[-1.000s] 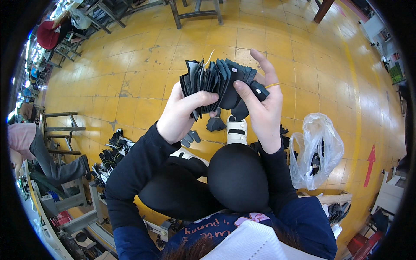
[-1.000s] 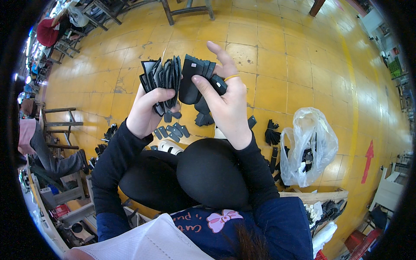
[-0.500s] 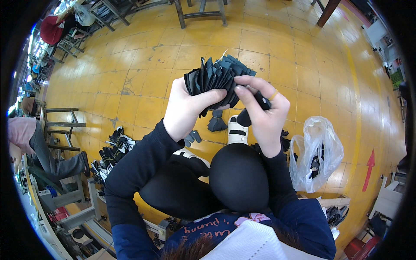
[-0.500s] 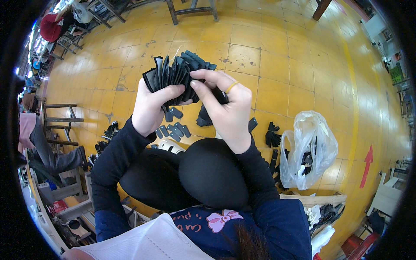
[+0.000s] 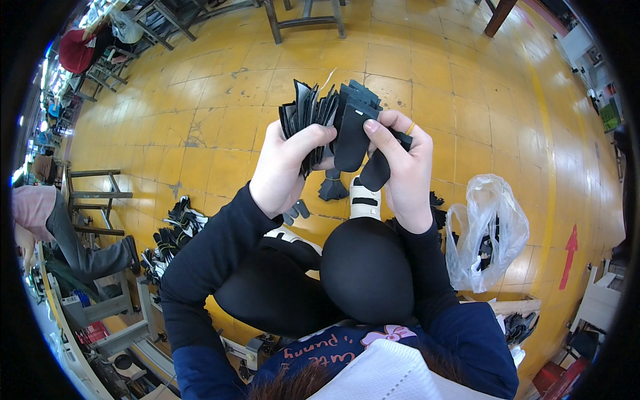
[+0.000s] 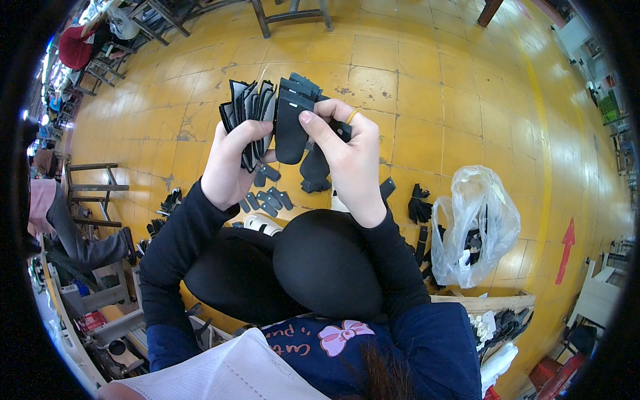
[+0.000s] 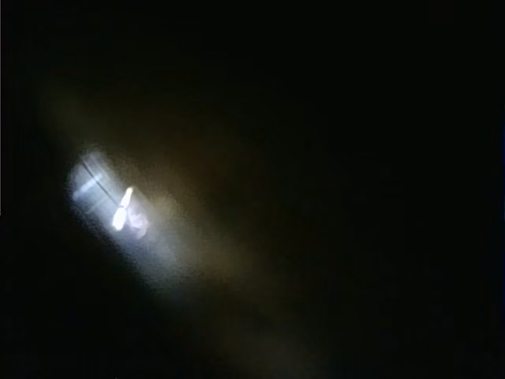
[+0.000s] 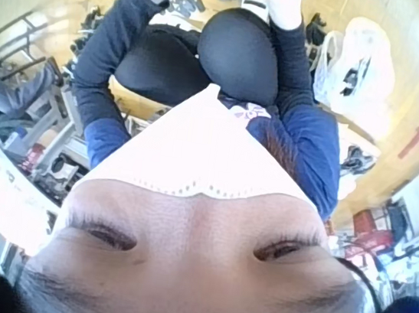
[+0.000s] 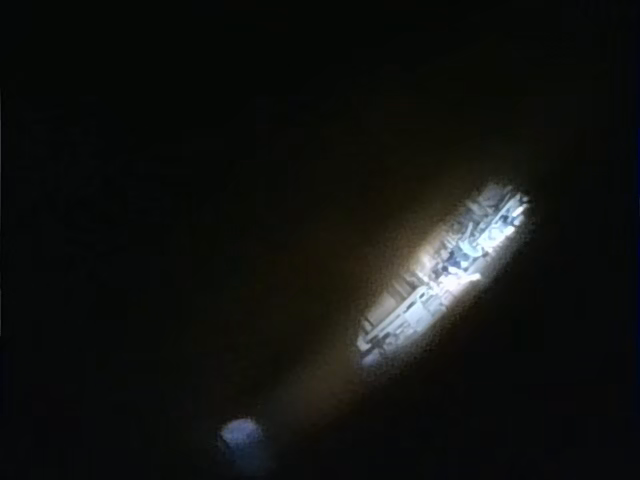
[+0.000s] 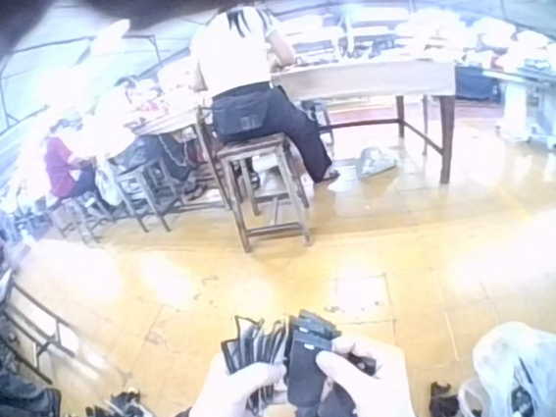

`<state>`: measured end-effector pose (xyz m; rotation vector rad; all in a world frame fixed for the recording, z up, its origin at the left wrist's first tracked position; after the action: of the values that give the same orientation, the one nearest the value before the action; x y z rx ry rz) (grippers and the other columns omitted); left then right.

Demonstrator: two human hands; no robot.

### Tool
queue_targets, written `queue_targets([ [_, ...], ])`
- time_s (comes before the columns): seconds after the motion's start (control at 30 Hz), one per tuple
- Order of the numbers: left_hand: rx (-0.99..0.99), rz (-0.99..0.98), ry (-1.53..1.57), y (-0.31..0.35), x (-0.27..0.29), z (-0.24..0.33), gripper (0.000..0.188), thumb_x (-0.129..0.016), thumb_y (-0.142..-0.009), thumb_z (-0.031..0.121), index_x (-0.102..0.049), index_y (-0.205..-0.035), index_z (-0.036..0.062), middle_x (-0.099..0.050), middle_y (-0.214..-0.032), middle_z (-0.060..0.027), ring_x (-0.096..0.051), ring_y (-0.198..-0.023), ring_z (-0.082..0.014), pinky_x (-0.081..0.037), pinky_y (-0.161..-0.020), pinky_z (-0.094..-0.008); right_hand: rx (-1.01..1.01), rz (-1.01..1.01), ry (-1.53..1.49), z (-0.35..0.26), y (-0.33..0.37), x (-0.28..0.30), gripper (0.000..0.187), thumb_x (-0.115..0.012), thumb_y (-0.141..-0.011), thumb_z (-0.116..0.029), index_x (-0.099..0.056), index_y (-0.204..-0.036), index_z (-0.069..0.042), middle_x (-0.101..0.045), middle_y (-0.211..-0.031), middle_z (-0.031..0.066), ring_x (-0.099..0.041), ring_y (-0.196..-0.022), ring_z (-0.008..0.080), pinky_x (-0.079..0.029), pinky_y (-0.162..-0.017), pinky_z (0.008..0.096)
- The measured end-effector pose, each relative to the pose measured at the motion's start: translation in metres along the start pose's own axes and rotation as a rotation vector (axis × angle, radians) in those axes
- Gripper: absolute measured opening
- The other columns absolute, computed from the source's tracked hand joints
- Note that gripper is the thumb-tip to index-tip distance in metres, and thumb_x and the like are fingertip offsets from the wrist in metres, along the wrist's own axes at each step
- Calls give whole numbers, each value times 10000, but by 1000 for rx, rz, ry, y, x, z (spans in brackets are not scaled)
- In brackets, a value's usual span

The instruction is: The person sits on the floor and repeatedly picks up, aligns, and stacks black gloves into neat bundles. They occasionally place bundles aside and continue gathering more gloves from the surrounding pile.

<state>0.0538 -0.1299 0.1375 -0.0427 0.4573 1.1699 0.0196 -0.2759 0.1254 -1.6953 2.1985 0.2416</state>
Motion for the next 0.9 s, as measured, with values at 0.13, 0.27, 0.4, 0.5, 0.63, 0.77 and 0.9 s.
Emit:
queue_targets([
  [0.13,17,-9,-47,-1,2,-1,165,-571,-850,82,-606,-1007,43,-636,-936,-22,-608,-834,-107,-515,-696,-277,-31,-34,-80,2,0,-2,121,-667,-857,-120,-618,-817,-17,-552,-688,-20,-494,-649,38,-382,-585,187],
  [0.27,45,44,-94,-4,7,-2,164,-580,-849,89,-609,-1007,57,-639,-941,-18,-607,-817,-102,-505,-698,-285,-108,-40,-195,7,-1,-3,114,-671,-852,-117,-614,-814,-25,-550,-680,-14,-504,-639,47,-385,-577,186],
  [0.4,48,68,-41,-8,10,-3,139,-590,-839,80,-621,-972,52,-645,-909,-19,-608,-785,-107,-495,-681,-276,-149,-36,-268,13,-2,-1,107,-666,-856,-118,-617,-853,-23,-569,-698,-3,-521,-639,55,-399,-574,191],
  [0.5,75,146,-13,-13,31,-2,120,-602,-830,70,-623,-946,45,-644,-881,-26,-608,-770,-123,-507,-674,-272,-167,-34,-284,18,-5,2,107,-666,-855,-108,-617,-897,-23,-580,-713,0,-539,-653,55,-419,-580,194],
  [0.63,181,172,72,-17,80,-5,294,-599,-862,116,-563,-1147,51,-632,-997,-52,-604,-891,-151,-506,-714,-270,-146,-42,-106,33,-13,7,132,-673,-849,-99,-613,-938,-23,-597,-734,8,-564,-660,56,-447,-575,197],
  [0.77,79,191,157,13,140,-15,475,-587,-898,164,-423,-1341,120,-589,-1113,-35,-576,-994,-151,-485,-841,-311,-248,-76,-113,55,-21,12,175,-682,-840,-103,-594,-965,-18,-627,-777,21,-581,-627,61,-465,-565,200],
  [0.9,103,644,155,66,244,-120,359,-613,-849,120,-519,-1186,38,-602,-903,-59,-616,-834,-177,-520,-736,-308,-387,-121,0,97,-25,6,192,-689,-834,-109,-590,-956,2,-631,-765,32,-594,-639,66,-487,-595,207],
])
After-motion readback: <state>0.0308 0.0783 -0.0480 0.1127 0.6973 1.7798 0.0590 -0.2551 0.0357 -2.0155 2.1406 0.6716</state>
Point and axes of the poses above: each hand's wrist, its own y-axis away from the middle knuckle, its own x-axis out of the back of the hand, z = x × y, the point moved 7 cm from there along -y, towards the middle knuckle
